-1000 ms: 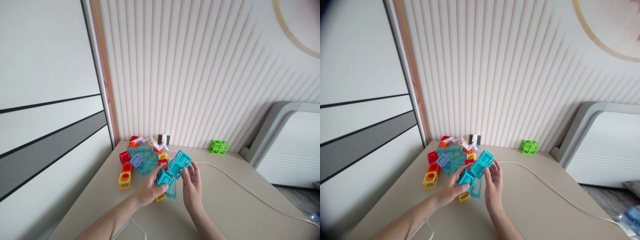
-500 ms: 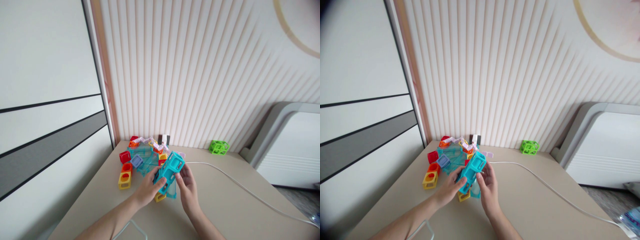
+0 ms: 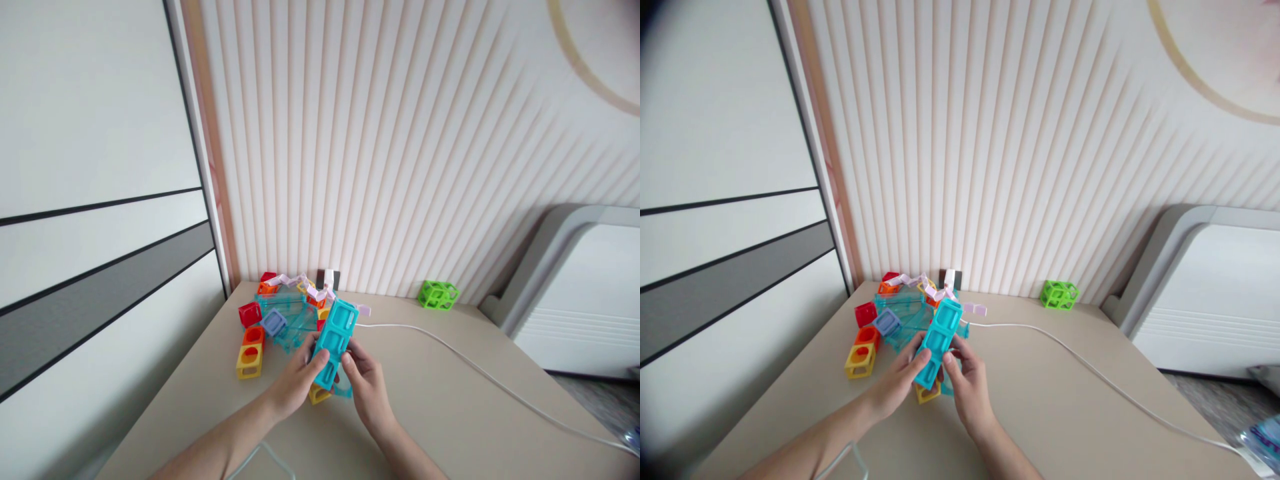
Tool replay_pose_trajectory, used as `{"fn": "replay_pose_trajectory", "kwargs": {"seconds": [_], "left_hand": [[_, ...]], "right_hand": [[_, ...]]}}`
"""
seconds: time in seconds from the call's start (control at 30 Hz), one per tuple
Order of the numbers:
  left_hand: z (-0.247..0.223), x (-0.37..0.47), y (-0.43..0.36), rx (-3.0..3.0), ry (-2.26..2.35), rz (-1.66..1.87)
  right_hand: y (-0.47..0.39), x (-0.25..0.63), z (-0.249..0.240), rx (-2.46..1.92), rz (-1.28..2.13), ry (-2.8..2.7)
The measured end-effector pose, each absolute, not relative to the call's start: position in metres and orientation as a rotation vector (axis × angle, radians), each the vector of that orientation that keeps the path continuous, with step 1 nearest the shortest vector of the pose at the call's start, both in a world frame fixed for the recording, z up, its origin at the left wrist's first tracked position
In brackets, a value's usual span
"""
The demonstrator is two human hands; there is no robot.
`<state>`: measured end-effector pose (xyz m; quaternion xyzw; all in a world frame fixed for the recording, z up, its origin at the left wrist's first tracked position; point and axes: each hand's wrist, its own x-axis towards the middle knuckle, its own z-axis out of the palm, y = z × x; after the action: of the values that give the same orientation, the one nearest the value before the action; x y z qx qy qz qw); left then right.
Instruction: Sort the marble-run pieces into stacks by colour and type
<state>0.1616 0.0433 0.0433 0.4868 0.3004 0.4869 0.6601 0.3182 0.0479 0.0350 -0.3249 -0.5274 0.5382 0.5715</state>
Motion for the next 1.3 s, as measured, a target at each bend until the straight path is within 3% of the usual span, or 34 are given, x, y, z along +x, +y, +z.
{"fn": "replay_pose_trajectory", "kwargs": {"seconds": [0.4,0.9,1.3], "left_hand": [[0.043,0.167,0.045,0.832,0.599,1.123],[0.035,0.162,0.047,0.911,0.523,1.057],[0.052,0.160,0.043,1.189,0.796,1.183]], "right_hand": [[0.048,0.315,0.040,-0.735,1.349,-1.215],[0.052,0.319,0.042,-0.663,1.468,-1.234],[0.052,0.326,0.032,-0.841,1.087,-1.528]]}}
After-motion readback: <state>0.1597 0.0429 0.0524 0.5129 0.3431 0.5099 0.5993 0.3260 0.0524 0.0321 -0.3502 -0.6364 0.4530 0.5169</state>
